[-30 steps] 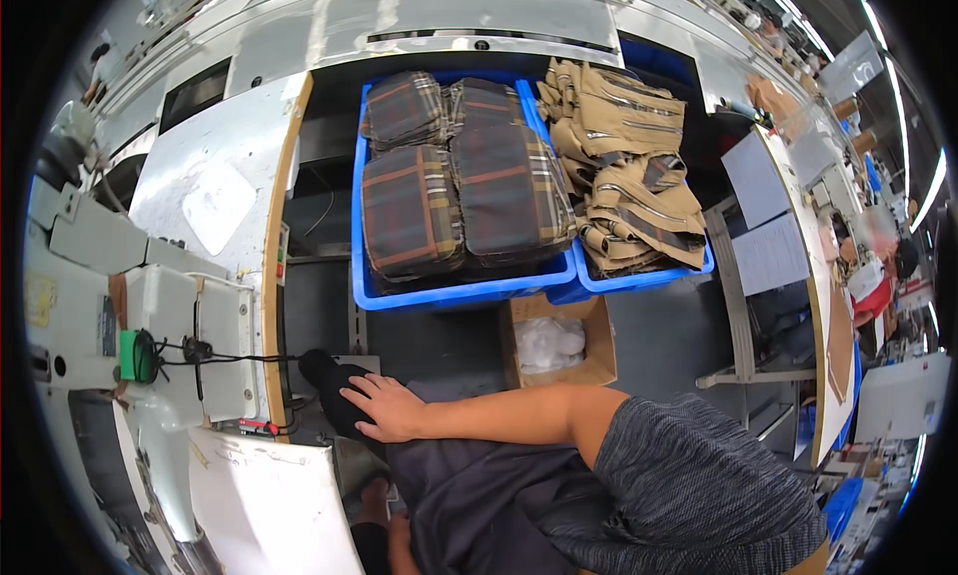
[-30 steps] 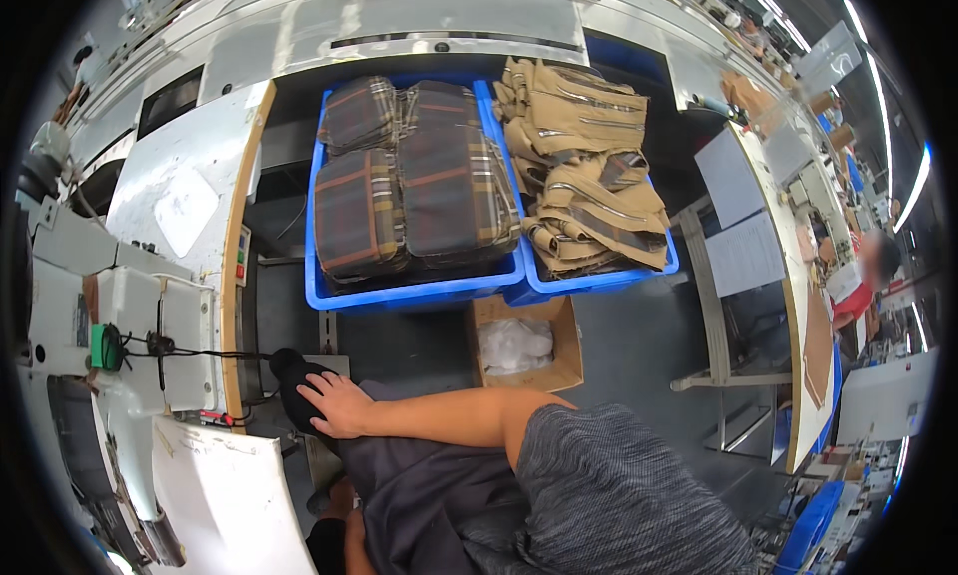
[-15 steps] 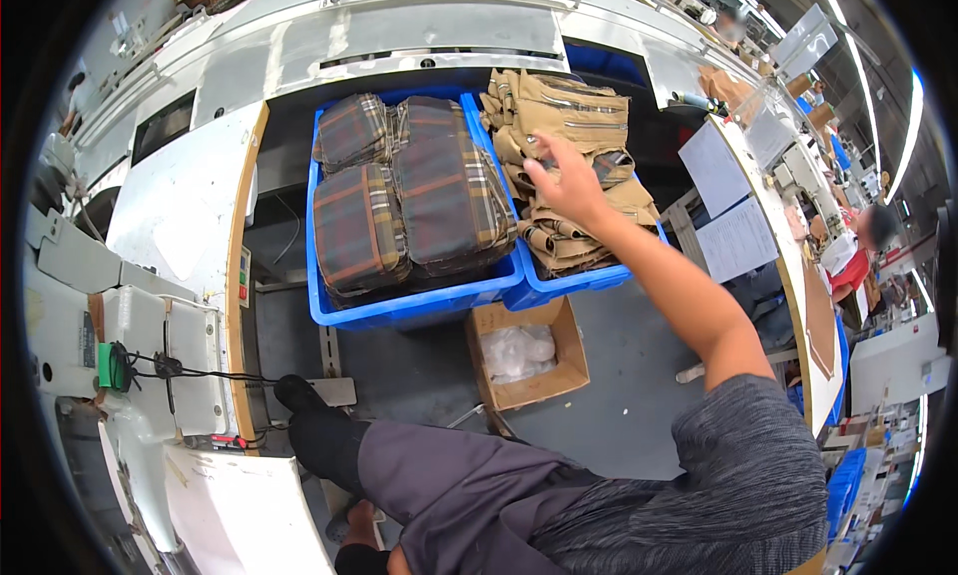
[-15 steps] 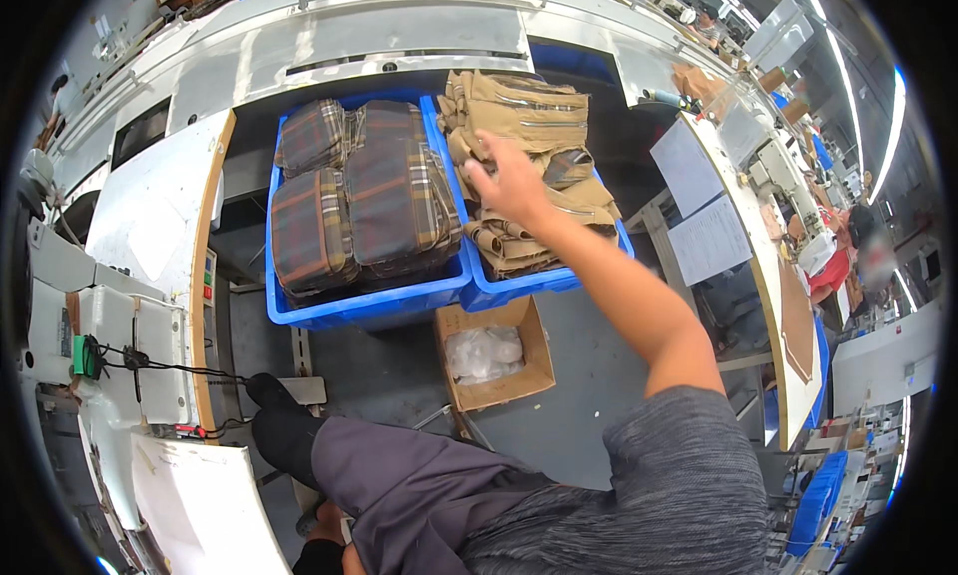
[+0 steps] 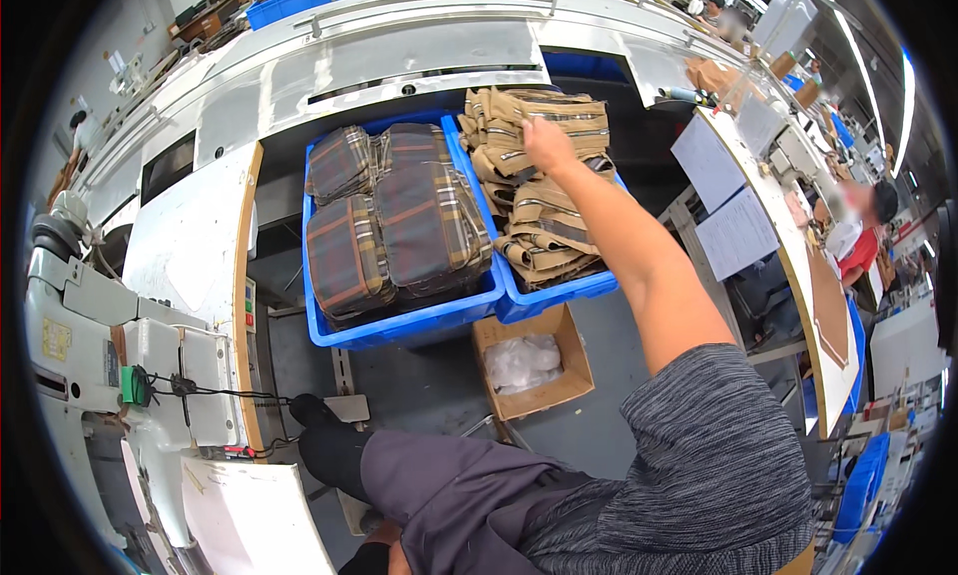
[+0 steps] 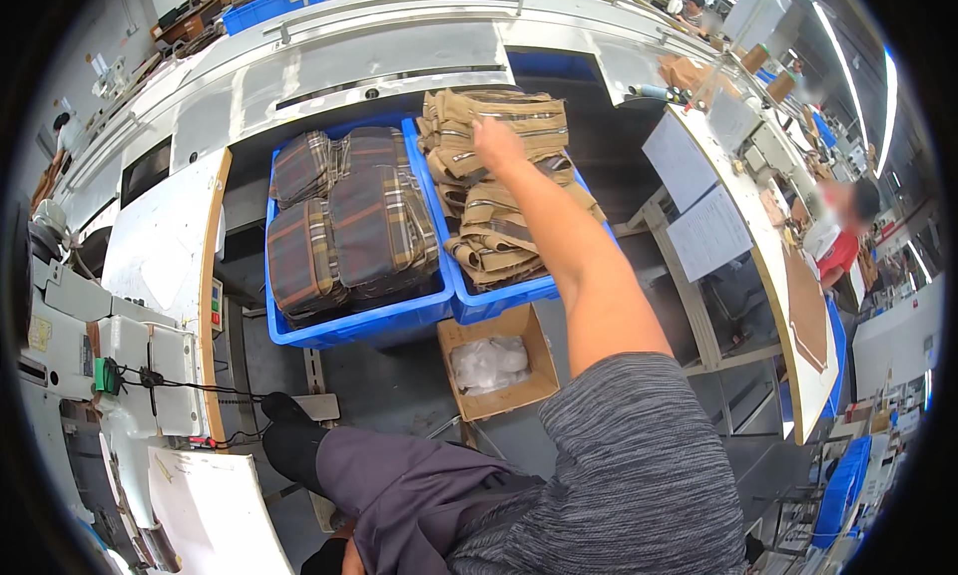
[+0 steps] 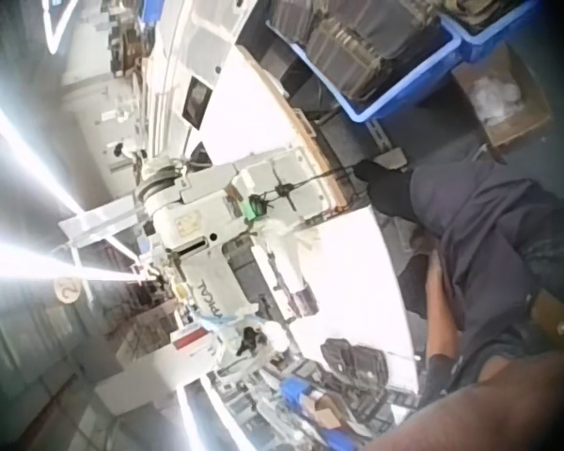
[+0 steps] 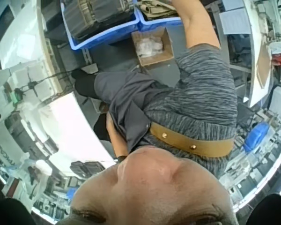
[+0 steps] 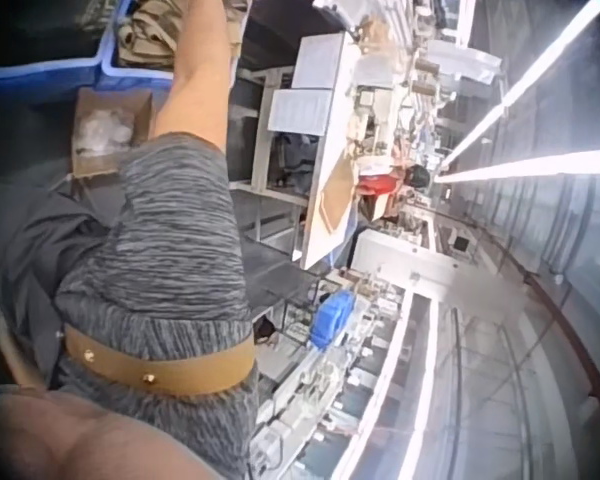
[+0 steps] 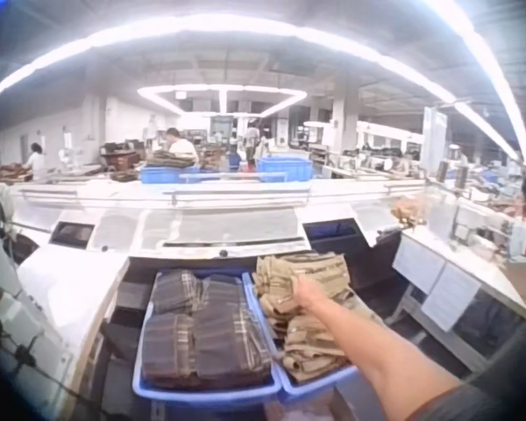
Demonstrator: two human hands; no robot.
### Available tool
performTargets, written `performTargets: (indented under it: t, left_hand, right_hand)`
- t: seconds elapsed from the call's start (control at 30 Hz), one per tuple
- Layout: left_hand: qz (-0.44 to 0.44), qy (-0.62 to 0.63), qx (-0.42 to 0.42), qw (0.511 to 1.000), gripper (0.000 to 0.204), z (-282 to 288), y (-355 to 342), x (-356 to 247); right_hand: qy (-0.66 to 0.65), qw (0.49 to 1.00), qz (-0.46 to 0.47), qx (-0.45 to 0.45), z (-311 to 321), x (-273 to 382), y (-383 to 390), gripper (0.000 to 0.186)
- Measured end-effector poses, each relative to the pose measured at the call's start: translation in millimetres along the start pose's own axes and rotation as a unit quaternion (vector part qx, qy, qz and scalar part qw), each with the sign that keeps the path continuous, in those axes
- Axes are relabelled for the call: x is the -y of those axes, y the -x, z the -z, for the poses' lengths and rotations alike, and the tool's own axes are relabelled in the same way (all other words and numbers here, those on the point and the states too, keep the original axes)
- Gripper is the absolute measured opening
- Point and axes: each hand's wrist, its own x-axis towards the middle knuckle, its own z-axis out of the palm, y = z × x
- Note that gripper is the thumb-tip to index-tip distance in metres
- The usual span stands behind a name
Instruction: The recorder is sewing the edges of fabric or leather bags using an industrial sewing machine at a workstation.
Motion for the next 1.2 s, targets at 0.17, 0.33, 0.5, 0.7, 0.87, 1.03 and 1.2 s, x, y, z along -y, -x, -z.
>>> performTargets:
  t: [0.17, 0.33, 0.5, 0.7, 0.87, 1.03, 1.2]
  left_hand:
    - [-0.135, 0.061, -0.056, 0.987, 0.039, 110.3, 26.7, -134.0]
    - [-0.205, 0.381, -0.114, 0.894, 0.034, 161.6, 32.1, -193.7]
    - [-0.239, 0.791, 0.105, 0.554, 0.076, 191.9, 28.2, -236.6]
    - [-0.315, 0.771, 0.073, 0.549, 0.069, 199.4, 55.3, -181.4]
    - [-0.303, 0.808, -0.059, 0.502, 0.076, 150.4, 105.1, -117.5]
    - [-0.208, 0.782, -0.251, 0.532, 0.065, 137.7, 124.2, -122.2]
    - [-0.153, 0.686, -0.436, 0.562, 0.046, 143.0, 126.3, -124.4]
  right_hand:
    - [-0.112, 0.966, 0.047, -0.228, 146.0, -17.4, 6.7, 0.041]
    - [-0.346, 0.892, 0.182, -0.228, 261.6, 128.2, 103.1, 0.038]
    - [-0.390, 0.726, 0.547, 0.148, 242.1, 244.0, 276.6, 0.030]
    - [-0.390, 0.450, 0.675, 0.437, 131.6, 307.2, 455.4, 0.050]
    - [-0.431, 0.491, 0.571, 0.497, 110.8, 341.6, 449.8, 0.043]
    - [-0.475, 0.534, 0.323, 0.620, 77.4, 391.3, 487.4, 0.029]
    - [-0.499, 0.541, 0.296, 0.609, 81.8, 410.0, 509.6, 0.042]
